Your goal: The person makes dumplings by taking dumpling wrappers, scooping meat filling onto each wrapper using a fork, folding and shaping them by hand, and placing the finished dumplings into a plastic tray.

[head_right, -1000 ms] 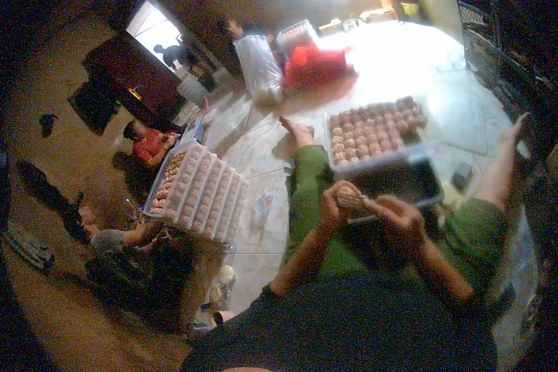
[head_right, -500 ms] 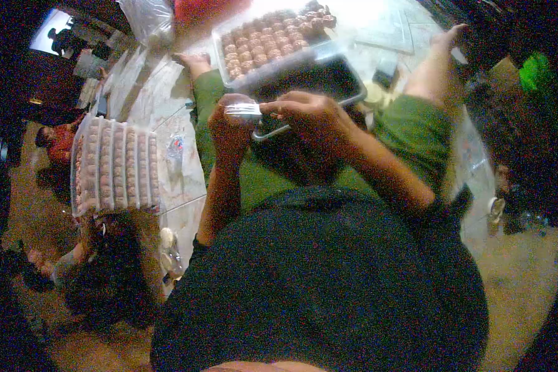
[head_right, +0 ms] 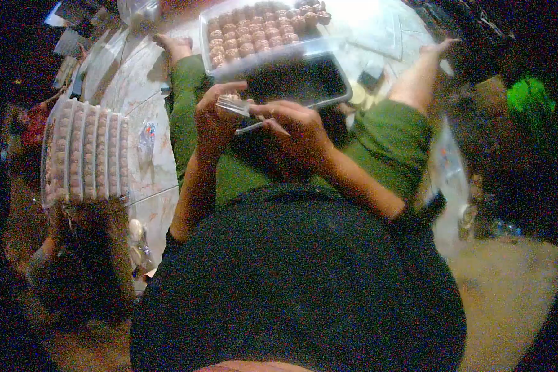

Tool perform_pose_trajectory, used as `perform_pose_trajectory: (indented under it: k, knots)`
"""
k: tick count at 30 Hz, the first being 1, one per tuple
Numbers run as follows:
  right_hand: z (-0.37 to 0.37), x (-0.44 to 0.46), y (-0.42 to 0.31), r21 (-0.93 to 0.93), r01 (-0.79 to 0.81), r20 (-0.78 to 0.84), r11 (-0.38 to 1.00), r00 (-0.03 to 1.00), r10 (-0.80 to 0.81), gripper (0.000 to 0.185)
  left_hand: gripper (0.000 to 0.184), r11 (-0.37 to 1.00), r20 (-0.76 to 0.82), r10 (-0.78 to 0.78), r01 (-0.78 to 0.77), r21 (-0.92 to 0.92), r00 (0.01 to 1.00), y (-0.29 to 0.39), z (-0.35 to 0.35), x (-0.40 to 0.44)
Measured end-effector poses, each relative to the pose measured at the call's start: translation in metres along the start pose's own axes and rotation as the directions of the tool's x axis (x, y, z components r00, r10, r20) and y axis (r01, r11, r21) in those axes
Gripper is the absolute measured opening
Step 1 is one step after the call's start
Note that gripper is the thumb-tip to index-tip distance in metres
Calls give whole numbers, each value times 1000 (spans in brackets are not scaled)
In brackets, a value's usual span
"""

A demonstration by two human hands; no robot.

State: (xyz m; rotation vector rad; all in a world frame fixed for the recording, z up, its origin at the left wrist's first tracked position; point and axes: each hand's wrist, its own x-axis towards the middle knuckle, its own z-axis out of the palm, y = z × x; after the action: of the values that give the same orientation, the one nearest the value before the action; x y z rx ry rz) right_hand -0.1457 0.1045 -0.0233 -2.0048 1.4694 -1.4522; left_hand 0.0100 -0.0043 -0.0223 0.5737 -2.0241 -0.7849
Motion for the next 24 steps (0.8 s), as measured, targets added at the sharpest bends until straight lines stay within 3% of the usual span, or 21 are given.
perform_pose_trajectory:
  k: [1,4,7,10,13,16,17,18,21,23,24]
  knots:
    - [-2,0,-1,-68,14,-37,998,999,-17,36,14,977,-85,-75,56,-205,994,0,4,-2]
    - [-7,9,-8,-146,236,30,961,972,-234,40,15,920,45,-282,283,-270,958,5,-3,-4]
    - [-6,9,-2,-205,178,87,962,983,-164,43,17,862,-6,-301,269,-430,954,11,-3,-4]
    - [-10,16,-10,-146,118,82,982,991,-107,38,20,925,-49,-234,206,-318,971,-1,-6,-5]
    - [-11,21,-4,-137,98,50,986,994,-92,31,16,991,-35,-116,118,59,993,-1,-7,-6]
    - [-18,27,-11,-135,44,118,990,993,-28,22,22,998,-90,-50,52,24,995,-4,-6,-2]
    - [-19,27,-8,-126,38,96,991,995,-26,22,41,995,-57,-43,47,85,997,-4,-9,-4]
    - [-19,26,-6,-121,32,76,992,997,-23,22,56,997,-36,-78,78,19,996,-5,-11,-4]
    - [-20,13,11,80,-204,46,976,978,201,23,104,969,41,-163,168,-184,986,-5,-7,-3]
    - [-22,4,12,331,-407,116,851,913,392,25,103,915,-4,-194,179,-360,981,0,0,-1]
    - [-20,0,13,368,-420,132,830,907,400,26,103,878,-23,-216,183,-441,976,2,2,0]
